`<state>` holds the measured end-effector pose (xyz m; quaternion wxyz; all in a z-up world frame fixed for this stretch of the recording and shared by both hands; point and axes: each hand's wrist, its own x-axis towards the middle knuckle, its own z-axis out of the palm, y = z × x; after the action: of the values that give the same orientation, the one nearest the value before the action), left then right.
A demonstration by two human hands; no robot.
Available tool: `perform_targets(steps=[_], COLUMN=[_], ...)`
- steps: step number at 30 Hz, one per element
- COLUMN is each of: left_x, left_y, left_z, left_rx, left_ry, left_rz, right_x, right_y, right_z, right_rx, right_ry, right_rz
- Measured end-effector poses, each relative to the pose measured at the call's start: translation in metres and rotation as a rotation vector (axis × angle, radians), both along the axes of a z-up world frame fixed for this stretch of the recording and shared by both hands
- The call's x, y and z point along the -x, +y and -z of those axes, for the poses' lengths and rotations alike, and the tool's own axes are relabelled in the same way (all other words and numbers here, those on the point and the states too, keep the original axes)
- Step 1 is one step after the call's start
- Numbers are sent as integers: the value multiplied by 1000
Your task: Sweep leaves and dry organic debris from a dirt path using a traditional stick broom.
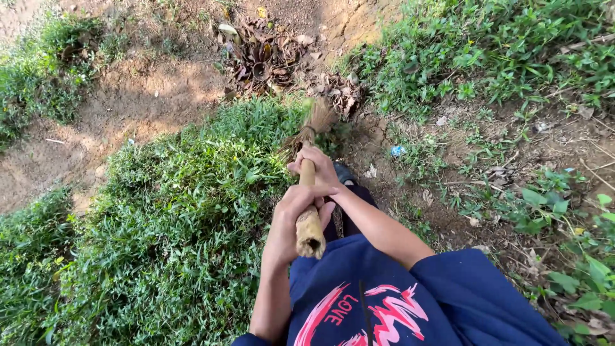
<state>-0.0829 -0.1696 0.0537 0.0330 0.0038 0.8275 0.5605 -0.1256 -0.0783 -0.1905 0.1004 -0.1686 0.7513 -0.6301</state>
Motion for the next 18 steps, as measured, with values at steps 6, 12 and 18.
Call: perform_targets(steps=[6,12,18], left_x=[-7,9,11], left_y=[-3,37,0], left_z=[3,144,184], left_rx=[-78,-176,-117], left_ry=[15,-33,-77], left_rz=[-4,123,4], right_x=[-11,-19,-9], right_y=[38,64,3], right_z=[-4,111,256], right_rx=[26,-166,658], right_ry=[-191,-308,-908], right_rz=[7,282,200])
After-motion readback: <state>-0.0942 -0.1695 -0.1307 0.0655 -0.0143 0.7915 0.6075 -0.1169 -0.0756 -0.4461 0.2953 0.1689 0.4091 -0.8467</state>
